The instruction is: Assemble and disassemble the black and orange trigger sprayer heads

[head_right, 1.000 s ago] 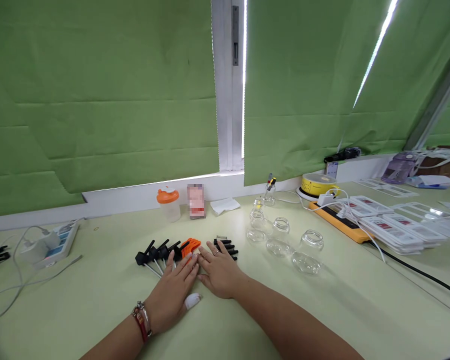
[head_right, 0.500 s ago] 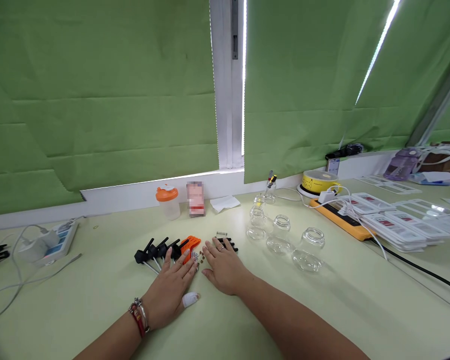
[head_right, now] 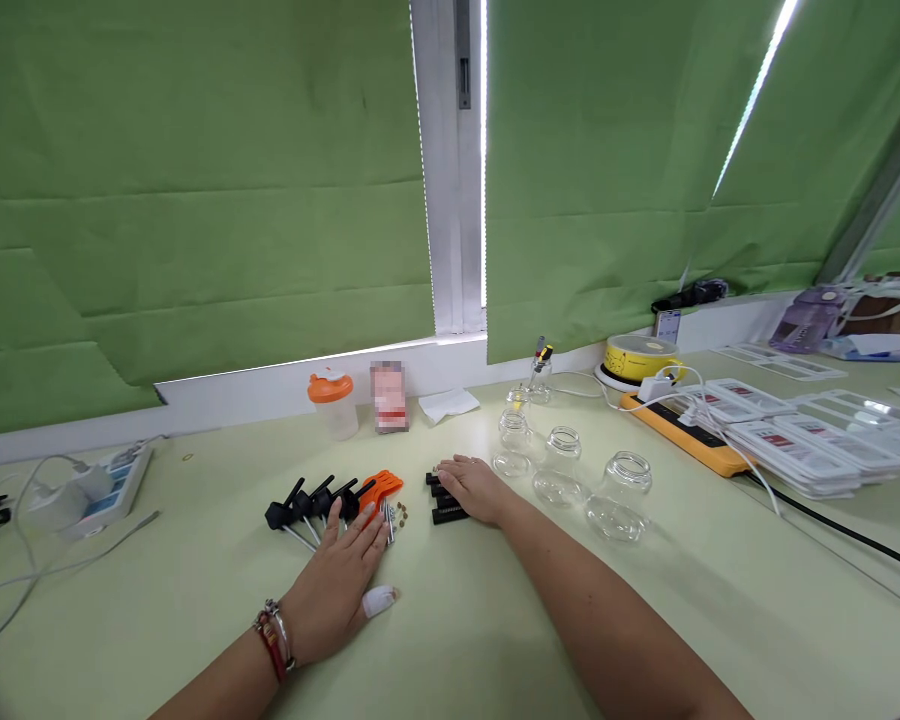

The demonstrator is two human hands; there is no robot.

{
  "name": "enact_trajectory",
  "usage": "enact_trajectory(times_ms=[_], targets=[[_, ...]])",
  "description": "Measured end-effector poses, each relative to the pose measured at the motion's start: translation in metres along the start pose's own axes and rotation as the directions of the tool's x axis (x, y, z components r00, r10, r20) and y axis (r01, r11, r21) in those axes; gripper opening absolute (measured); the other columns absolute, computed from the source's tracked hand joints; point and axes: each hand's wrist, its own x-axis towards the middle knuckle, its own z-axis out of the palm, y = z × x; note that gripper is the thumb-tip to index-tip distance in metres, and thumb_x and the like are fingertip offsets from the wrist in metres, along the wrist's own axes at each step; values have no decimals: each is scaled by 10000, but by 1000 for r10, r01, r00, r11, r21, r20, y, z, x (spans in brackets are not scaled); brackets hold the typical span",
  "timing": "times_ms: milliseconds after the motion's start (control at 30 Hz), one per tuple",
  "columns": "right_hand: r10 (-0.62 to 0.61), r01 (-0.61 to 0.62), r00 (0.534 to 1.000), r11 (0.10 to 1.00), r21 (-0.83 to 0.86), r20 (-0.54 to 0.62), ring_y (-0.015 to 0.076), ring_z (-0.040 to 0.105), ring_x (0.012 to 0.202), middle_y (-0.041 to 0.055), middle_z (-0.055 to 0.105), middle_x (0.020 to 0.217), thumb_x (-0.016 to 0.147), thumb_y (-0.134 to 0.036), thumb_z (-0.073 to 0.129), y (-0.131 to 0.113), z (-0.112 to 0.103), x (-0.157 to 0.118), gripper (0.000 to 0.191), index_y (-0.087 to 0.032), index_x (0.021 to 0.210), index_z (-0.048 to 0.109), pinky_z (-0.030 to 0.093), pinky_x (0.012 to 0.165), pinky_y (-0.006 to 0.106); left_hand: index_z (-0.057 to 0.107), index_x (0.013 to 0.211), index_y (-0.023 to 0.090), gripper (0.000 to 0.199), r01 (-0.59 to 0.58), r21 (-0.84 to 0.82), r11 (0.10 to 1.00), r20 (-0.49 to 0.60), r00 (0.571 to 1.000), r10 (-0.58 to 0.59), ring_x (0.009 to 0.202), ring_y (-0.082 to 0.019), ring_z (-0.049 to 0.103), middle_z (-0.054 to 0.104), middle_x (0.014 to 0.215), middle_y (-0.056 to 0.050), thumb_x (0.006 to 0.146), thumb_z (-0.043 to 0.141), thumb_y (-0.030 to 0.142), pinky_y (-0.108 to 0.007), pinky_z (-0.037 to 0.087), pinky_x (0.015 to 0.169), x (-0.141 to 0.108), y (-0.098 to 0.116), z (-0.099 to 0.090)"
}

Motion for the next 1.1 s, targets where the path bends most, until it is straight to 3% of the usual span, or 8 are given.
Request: enact_trajectory(times_ms=[400,1100], targets=[[-43,43,999,996,84,-3,241,377,1271,10,543,1279,929,-496,172,4,-6,-6,539,-244,1254,521,284,1060,424,230,1415,132,658,-24,-58,998,49,998,27,1356,-311,188,263,1453,-177,893,259,531,-616,-73,1047,4,-1,5],[-36,37,999,998,54,-11,252,357,1280,46,495,1327,926,-499,202,6,-1,-7,553,-203,1333,430,244,1071,447,160,1432,157,654,-51,-129,990,31,998,55,1358,-295,192,232,1466,-170,895,317,497,-586,20,1081,9,4,10]])
